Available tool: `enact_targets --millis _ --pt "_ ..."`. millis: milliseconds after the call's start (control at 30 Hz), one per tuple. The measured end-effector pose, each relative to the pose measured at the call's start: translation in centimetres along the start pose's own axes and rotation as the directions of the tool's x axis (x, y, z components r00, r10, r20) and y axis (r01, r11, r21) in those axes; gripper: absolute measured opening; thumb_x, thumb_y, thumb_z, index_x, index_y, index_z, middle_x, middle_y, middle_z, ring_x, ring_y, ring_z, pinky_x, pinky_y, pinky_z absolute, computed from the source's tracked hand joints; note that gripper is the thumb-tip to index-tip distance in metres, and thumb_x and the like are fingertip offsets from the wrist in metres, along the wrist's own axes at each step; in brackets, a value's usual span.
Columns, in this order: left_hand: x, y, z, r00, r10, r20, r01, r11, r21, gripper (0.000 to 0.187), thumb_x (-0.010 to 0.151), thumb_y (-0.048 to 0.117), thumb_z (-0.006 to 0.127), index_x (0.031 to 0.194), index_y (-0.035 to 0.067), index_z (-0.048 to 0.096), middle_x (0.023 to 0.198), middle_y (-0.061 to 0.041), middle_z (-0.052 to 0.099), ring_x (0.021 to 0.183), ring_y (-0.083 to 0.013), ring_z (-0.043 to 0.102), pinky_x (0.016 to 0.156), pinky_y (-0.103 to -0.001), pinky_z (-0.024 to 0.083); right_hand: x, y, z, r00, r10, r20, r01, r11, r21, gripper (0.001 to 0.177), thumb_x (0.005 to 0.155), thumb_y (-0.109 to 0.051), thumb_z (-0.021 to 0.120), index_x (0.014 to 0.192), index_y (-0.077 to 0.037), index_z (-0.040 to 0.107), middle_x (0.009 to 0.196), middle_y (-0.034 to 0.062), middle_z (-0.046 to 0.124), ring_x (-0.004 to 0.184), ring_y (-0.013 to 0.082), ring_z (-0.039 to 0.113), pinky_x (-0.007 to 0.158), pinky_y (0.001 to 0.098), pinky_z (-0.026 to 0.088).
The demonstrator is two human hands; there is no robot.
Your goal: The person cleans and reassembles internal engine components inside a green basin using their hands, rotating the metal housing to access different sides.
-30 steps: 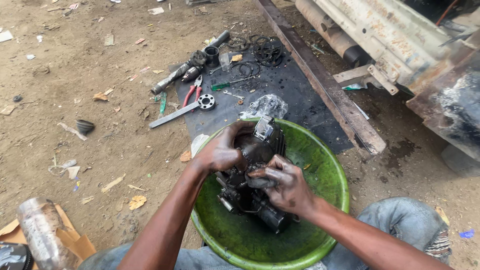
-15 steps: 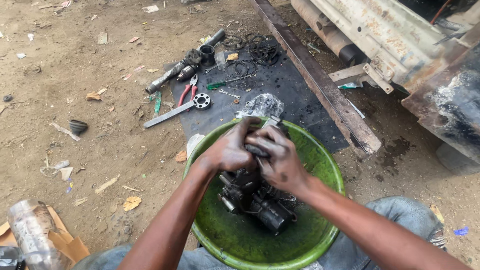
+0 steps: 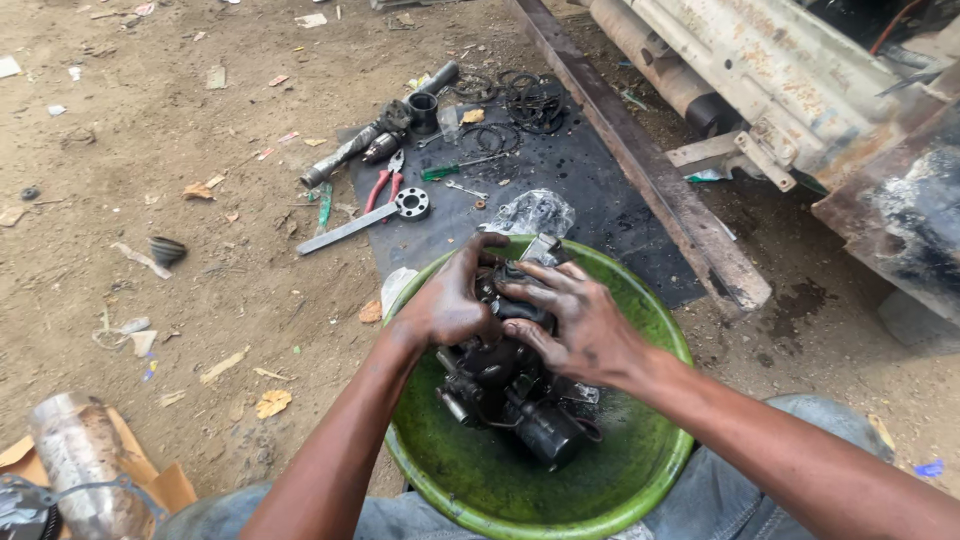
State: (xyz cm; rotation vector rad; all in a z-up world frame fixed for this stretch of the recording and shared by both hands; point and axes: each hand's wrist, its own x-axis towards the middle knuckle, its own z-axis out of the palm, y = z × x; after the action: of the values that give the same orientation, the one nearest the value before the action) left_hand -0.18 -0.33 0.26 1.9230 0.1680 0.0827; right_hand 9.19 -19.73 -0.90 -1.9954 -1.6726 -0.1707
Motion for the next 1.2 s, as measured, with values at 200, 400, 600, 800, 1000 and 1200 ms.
enact_targets --millis 200,400,600,800,1000,1200 --pt "0.7 -0.8 -0.5 0.982 -0.125 -0.139 0.117 0.991 -0.069 0.081 0.076 0.047 0.053 0.143 0.002 0.048 0.14 -0.023 0.064 0.121 -0.0372 0.065 0.105 -0.048 0.05 0.0 -1.3 -0.9 1.0 -0.005 -0.01 0.005 0.995 0.097 0.02 0.088 -0.029 0.074 0.104 -0.019 0.081 0.136 0.0193 0.07 0.114 0.0333 0.072 0.106 0.0612 0.046" --pt "1.5 1.8 0.9 0.969 -0.194 -0.154 0.209 0.974 0.084 0.078 0.097 0.065 0.032 0.141 0.004 0.052 0.137 -0.024 0.063 0.13 -0.0338 0.061 0.11 -0.046 0.043 5.5 -0.2 -1.1 0.712 0.648 0.271 -0.692 0.714 0.106 0.03 0.096 -0.022 0.061 0.123 -0.016 0.071 0.104 0.0164 0.08 0.089 0.0293 0.079 0.09 0.0476 0.063" --pt "1.5 3.1 1.4 0.934 -0.237 -0.267 0.28 0.95 0.139 0.075 0.097 0.061 0.032 0.15 0.009 0.038 0.127 -0.029 0.067 0.122 -0.0421 0.063 0.108 -0.049 0.044 3.5 0.8 1.4 0.917 0.397 0.042 -0.398 0.904 0.156 0.027 0.095 -0.013 0.061 0.119 -0.005 0.07 0.114 0.0181 0.075 0.095 0.03 0.075 0.089 0.0466 0.06" --pt "1.9 1.9 1.3 0.943 -0.153 -0.295 0.222 0.951 0.214 0.073 0.099 0.063 0.031 0.143 0.006 0.045 0.13 -0.028 0.064 0.124 -0.0424 0.061 0.109 -0.052 0.042 -0.7 -0.5 0.9 0.981 0.065 -0.185 -0.072 0.997 -0.03 0.024 0.09 -0.015 0.066 0.111 -0.006 0.074 0.122 0.0174 0.071 0.109 0.0337 0.068 0.096 0.0474 0.057" --pt "1.4 3.2 1.3 0.928 -0.266 -0.262 0.317 0.932 0.174 0.079 0.095 0.067 0.027 0.145 0.009 0.044 0.128 -0.027 0.068 0.128 -0.0394 0.06 0.112 -0.051 0.04 -0.6 2.2 -2.7 0.941 -0.321 0.11 0.339 0.883 -0.324 0.026 0.078 -0.017 0.073 0.103 -0.016 0.081 0.121 0.0223 0.067 0.1 0.0409 0.068 0.09 0.0623 0.055" --pt "1.8 2.8 2.2 0.939 -0.171 -0.3 0.255 0.929 0.269 0.082 0.097 0.07 0.03 0.142 0.004 0.051 0.135 -0.029 0.06 0.133 -0.0422 0.053 0.113 -0.052 0.037 -0.6 0.8 0.9 0.985 0.122 -0.126 -0.112 0.99 0.085 0.018 0.095 -0.013 0.072 0.112 -0.008 0.075 0.131 0.0118 0.066 0.112 0.0278 0.07 0.095 0.0445 0.062"
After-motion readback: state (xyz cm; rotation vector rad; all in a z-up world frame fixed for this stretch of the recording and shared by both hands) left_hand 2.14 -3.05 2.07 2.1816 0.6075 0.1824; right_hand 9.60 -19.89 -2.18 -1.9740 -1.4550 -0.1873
